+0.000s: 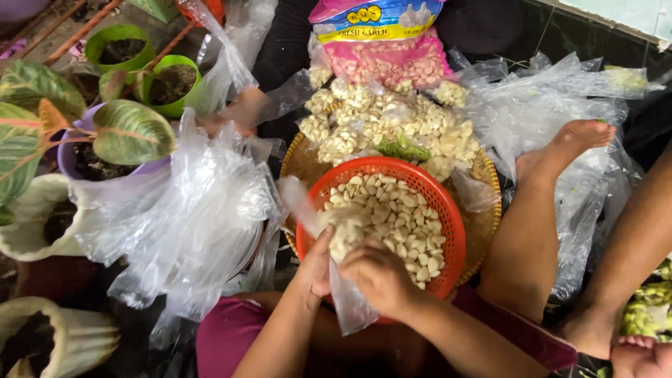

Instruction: Packaging peeled garlic cloves into small plastic bags from a central basket.

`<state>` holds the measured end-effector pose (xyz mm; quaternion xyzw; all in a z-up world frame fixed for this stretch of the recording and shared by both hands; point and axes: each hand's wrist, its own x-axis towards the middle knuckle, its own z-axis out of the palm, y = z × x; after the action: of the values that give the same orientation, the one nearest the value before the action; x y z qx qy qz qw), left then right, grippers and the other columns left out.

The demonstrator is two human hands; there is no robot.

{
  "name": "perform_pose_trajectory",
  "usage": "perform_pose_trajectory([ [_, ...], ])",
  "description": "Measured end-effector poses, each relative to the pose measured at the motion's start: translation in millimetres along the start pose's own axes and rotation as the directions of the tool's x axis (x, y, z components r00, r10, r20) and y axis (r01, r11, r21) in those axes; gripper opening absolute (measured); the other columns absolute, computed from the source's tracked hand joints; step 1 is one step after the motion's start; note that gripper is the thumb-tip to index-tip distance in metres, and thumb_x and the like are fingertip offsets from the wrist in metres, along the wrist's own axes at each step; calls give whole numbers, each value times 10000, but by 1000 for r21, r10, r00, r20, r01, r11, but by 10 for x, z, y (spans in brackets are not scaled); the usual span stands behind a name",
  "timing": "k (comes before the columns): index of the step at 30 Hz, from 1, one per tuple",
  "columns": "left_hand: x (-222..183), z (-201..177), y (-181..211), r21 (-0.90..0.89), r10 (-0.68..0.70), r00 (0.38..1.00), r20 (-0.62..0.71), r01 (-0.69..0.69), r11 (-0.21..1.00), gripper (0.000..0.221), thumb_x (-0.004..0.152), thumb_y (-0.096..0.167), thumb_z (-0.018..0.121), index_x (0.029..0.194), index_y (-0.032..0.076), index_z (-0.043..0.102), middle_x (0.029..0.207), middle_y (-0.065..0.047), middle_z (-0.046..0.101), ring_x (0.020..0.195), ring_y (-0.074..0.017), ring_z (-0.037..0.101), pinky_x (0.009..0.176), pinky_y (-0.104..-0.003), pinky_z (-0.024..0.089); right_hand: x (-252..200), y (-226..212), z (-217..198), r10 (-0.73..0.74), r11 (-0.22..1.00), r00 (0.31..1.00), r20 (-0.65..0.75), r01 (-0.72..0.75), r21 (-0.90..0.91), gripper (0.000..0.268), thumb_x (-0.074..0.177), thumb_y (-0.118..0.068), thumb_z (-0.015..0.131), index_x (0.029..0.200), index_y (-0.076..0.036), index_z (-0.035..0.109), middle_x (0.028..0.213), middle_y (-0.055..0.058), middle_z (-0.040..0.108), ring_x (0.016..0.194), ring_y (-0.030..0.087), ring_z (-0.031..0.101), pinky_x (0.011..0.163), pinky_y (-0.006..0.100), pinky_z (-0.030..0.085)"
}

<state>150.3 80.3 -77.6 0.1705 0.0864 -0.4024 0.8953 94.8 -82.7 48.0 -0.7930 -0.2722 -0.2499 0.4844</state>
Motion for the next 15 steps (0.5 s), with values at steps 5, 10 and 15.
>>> perform_pose_trajectory([
  [5,-245,539,-106,257,352,894,-277,-283,924,538,882,168,681,1351,-56,539,1104,-217,660,905,-296,642,771,-372,544,-313,-264,-37,49,990,989,142,-67,125,121,772,41,664,847,-55,655,926,42,729,806,230,589,798,353,522],
  [10,-290,770,-185,332,432,826,-363,-318,888,699,816,157,702,1432,-62,454,1247,-285,610,1110,-397,616,978,-502,517,-336,-490,-222,-12,989,978,208,-20,149,91,800,25,666,850,-48,685,943,43,737,793,209,590,746,325,506],
  [15,-314,871,-220,396,457,860,-226,-348,850,710,790,198,778,1390,-64,502,1102,-211,655,963,-302,660,844,-406,566,-310,-660,-336,-129,987,957,260,100,124,100,800,13,672,819,-84,652,958,7,739,786,194,600,726,304,512],
])
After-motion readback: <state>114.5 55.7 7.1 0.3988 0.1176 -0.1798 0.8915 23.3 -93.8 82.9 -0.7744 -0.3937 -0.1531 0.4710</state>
